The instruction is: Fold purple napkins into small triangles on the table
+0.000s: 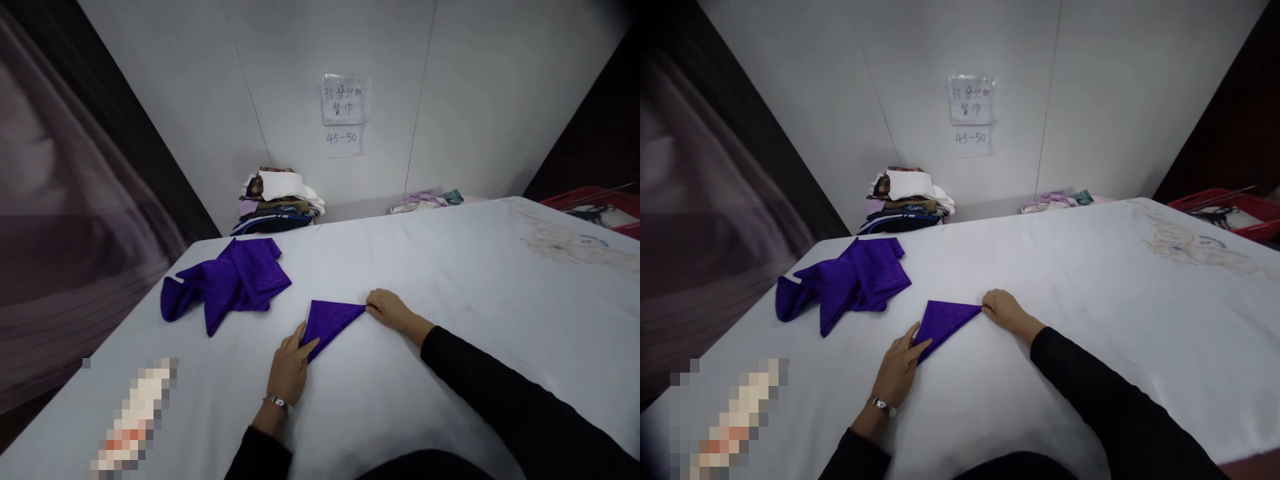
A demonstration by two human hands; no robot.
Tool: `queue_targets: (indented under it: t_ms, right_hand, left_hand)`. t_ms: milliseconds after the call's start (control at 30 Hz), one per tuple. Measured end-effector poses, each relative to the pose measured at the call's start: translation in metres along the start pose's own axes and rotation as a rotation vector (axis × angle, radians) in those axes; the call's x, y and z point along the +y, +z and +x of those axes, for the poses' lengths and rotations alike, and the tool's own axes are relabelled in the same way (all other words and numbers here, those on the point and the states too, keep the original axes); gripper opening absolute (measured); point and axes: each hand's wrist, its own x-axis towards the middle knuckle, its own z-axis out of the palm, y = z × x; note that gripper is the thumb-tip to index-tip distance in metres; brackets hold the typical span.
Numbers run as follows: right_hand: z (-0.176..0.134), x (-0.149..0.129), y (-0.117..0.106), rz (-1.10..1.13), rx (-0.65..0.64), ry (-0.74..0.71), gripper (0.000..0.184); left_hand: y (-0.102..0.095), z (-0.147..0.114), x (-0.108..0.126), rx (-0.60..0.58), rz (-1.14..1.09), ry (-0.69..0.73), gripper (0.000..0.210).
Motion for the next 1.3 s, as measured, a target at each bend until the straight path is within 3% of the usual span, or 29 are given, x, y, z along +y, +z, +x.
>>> queue_targets:
  t_ms: [400,600,800,1067,1300]
  right_hand:
    - [-0.009,0.004,-0.007,0.097,0.033,-0.006,0.022]
    - [-0.007,-0.014,-0.007,0.183,0.178,0.116,0.034]
    - [-0.003,-0.050,0.005,0.064,-0.092,-0.131,0.066]
    - [-0.033,-0.028,0.004,0.036,-0.194,-0.099,0.068]
    - [-0.039,-0.023,0.001,0.040,-0.201,-0.066,0.065]
  left_hand:
    - [0.001,0.001,0.001,0.017,-0.023,-0.012,0.049]
    - [0.001,0.001,0.000,-0.007,-0.030,-0.026,0.052]
    - [0.002,0.001,-0.002,0.015,-0.056,-0.030,0.050]
    - [0.005,-0.001,-0.003,0.050,-0.091,-0.038,0.048]
    - [-0.002,-0.010,-0.006,0.054,-0.093,-0.101,0.041]
